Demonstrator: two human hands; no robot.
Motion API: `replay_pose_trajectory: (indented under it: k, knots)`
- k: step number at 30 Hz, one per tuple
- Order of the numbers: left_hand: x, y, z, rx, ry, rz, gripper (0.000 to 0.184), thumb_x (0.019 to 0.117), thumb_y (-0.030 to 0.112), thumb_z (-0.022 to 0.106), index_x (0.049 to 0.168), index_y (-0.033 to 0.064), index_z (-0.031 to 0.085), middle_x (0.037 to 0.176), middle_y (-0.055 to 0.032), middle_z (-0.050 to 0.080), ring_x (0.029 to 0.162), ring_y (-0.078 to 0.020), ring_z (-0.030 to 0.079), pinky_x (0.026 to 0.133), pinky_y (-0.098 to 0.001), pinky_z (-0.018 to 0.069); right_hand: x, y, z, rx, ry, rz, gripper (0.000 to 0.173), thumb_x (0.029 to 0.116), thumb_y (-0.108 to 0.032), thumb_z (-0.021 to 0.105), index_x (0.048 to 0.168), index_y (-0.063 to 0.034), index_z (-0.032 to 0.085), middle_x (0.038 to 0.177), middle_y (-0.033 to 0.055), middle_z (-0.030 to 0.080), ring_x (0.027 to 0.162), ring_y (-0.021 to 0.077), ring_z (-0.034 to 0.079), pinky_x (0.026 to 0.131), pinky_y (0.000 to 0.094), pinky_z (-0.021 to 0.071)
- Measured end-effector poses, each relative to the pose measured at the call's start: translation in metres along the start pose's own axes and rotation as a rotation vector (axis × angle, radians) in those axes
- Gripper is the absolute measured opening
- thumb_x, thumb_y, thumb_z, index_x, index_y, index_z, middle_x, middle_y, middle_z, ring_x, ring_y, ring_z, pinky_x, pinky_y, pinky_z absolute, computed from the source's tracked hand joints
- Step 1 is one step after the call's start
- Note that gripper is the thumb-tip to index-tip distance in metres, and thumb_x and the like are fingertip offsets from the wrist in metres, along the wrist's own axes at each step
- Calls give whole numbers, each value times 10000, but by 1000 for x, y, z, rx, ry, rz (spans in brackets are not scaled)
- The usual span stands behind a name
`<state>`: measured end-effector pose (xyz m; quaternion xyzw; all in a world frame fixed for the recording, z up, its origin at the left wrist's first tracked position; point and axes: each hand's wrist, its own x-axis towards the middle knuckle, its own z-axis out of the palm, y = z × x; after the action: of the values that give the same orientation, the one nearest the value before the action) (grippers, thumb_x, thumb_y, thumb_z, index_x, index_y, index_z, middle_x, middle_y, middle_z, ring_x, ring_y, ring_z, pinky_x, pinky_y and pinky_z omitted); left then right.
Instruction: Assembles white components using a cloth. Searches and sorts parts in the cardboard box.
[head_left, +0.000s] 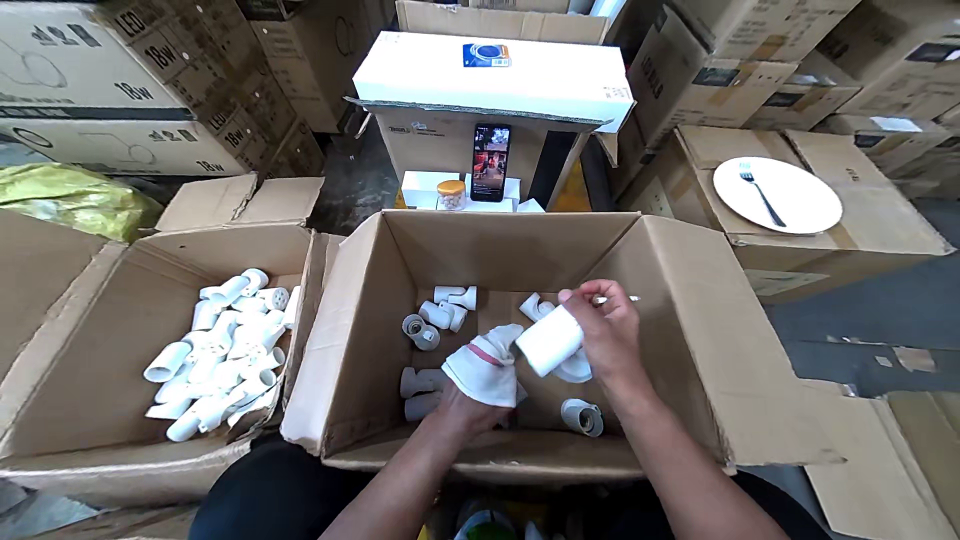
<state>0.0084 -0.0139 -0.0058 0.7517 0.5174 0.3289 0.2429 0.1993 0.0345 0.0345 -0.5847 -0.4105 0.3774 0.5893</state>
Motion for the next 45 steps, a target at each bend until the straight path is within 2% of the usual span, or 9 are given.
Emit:
replay_pose_trajectory:
  k: [4,6,10,15,20,27,34,40,45]
  knots:
    - [36,13,-8,-144,-305,-226,392,890,157,699,1258,21,690,1242,-148,707,1173,-237,654,1032,-467,495,6,1,-7,390,58,122,86,992,-121,506,1011,-51,553,780,60,660,688,145,672,645,319,599]
    - [37,29,-19,-491,-375,-401,397,938,86,642,1333,50,621,1159,-98,699,1055,-151,658,961,-353,526,3,0,-6,607,33,251,227,1057,-161,361,1001,-61,557,810,76,679,751,182,703,718,355,619]
    - [5,2,-21,-1126,-387,-553,202,852,30,697,1030,123,675,877,42,726,833,-63,692,792,-272,588,0,-2,-6,819,-51,390,387,1077,-219,293,903,-80,609,791,88,706,733,201,722,654,357,621]
    - [8,17,-30,-678,-400,-254,363,768,69,817,1103,38,683,935,44,721,885,15,662,847,-204,556,4,4,-18,713,-269,324,235,1015,-323,484,999,-178,667,875,20,726,785,143,729,669,317,625]
    - [1,-1,-8,13,-258,-193,565,840,404,797,1219,-4,698,1215,-227,699,1203,-365,637,1064,-584,444,8,-15,-20,283,-28,254,310,1069,-417,462,1074,-146,610,915,-17,695,791,95,681,696,293,589]
    - [-8,-10,2,-63,-46,-92,586,766,366,852,1169,-34,708,1136,-214,731,1132,-320,684,1028,-521,493,-2,-18,-19,-14,-172,4,453,801,-178,816,1148,-129,529,979,-4,636,767,81,654,655,260,595]
    - [19,13,-15,-112,-356,-209,304,874,318,749,1005,46,721,952,-116,717,943,-211,679,877,-452,533,-12,3,-6,90,-205,91,562,688,-51,849,1165,-43,552,988,96,671,826,194,694,728,364,633]
    - [13,-1,-18,-218,-448,-275,441,838,261,816,1169,-8,704,1123,-122,730,1100,-157,663,1038,-373,489,-11,6,-10,163,-382,43,548,699,-137,860,1147,-37,560,962,74,675,842,162,694,767,321,621]
    - [8,3,-23,-387,-596,-299,398,820,161,815,1164,4,689,1078,-61,719,1040,-81,650,978,-304,513,-7,-3,-16,133,-413,68,591,652,-95,858,1166,-49,569,917,46,676,784,142,696,727,308,628]
